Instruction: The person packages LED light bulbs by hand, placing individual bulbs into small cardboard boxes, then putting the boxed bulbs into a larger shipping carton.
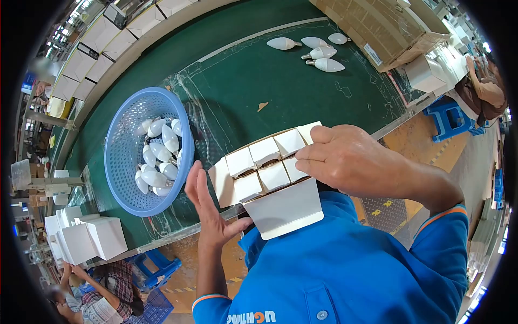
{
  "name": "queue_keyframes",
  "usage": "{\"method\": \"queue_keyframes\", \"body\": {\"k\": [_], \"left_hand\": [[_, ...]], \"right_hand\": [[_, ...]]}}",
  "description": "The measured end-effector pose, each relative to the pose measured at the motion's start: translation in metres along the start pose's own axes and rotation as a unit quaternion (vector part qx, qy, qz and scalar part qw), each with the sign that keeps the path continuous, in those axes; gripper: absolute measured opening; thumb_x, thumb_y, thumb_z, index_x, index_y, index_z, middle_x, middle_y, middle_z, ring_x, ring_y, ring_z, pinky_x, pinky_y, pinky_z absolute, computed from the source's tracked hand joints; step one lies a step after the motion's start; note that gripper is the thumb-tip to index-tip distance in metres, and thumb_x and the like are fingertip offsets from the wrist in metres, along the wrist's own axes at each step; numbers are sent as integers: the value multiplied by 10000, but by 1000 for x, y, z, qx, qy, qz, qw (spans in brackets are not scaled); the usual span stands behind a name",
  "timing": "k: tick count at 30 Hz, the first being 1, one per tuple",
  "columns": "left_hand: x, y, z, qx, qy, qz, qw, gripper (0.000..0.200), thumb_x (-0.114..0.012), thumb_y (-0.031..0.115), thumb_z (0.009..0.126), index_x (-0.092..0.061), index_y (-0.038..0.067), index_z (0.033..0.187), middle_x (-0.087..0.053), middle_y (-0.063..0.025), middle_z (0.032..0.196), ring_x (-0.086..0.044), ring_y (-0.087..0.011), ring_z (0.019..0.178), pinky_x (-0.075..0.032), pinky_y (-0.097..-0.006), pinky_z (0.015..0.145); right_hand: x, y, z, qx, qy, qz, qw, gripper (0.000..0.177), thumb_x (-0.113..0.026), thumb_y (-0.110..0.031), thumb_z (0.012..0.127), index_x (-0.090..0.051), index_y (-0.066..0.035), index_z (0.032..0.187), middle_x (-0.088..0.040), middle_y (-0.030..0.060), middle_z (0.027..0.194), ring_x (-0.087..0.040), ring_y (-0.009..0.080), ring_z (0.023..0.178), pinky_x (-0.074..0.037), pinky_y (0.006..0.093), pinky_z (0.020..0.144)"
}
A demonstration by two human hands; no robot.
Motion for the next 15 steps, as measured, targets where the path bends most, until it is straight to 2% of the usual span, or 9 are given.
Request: {"method": "queue_keyframes", "body": {"k": [1,3,4,5,6,8,12,15], "left_hand": [[4,7,1,1,-2,1,1000,1029,-694,627,668,-309,-11,1377,-329,-234,1365,-317,-380,1245,-256,-494,1040],[13,20,6,15,-2,143,990,783,-662,541,747,-466,-5,1273,-417,-213,1283,-388,-358,1172,-294,-478,984],[20,42,20,-12,30,119,992,478,-687,346,771,-601,17,1108,-545,-153,1111,-484,-310,1036,-337,-422,896],[19,49,26,-10,30,120,992,478,-687,346,771,-601,17,1108,-545,-153,1111,-484,-310,1036,-337,-422,896],[13,59,30,-40,7,117,992,400,-701,251,745,-622,27,1068,-574,-118,1036,-509,-290,981,-345,-394,867],[-1,83,46,-77,-23,113,990,287,-688,9,688,-665,56,970,-615,-42,885,-552,-236,875,-357,-341,806],[-26,85,59,-84,-82,131,984,301,-663,-6,695,-652,53,990,-622,-40,883,-552,-200,867,-352,-345,757],[-32,85,63,-76,-117,147,979,295,-664,3,706,-640,46,997,-635,-37,880,-559,-193,849,-354,-331,734]], "right_hand": [[1,-1,0,-1,5,-6,1000,55,-593,-95,666,-569,-47,654,-568,44,695,-549,195,759,-482,290,584],[0,-3,0,-2,11,-12,1000,67,-595,-102,665,-563,-44,654,-565,44,700,-550,189,760,-481,286,574],[0,-3,0,-9,16,-10,1000,72,-595,-97,670,-582,-32,697,-585,56,750,-552,193,766,-483,286,572],[-1,-4,1,-15,20,-8,1000,98,-595,-92,674,-601,-20,740,-605,68,800,-553,196,772,-484,287,570],[-2,-5,2,-13,20,-7,1000,98,-595,-92,674,-601,-20,740,-605,68,800,-553,196,772,-484,287,570],[11,-3,2,-21,106,-22,994,188,-595,-83,695,-626,6,858,-632,97,938,-563,206,803,-495,284,582],[16,9,4,-45,74,-21,996,239,-593,-71,718,-629,22,935,-634,109,1031,-571,212,837,-508,283,613],[12,12,3,-31,107,-26,993,231,-590,-71,729,-629,13,940,-631,106,1051,-575,212,831,-512,293,627]]}}
Point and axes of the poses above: each hand's wrist, its own z-axis towards the middle knuckle, its own x-axis out of the back of the hand, y = z × x, the point moved 9 cm from there along z, towards the middle knuckle
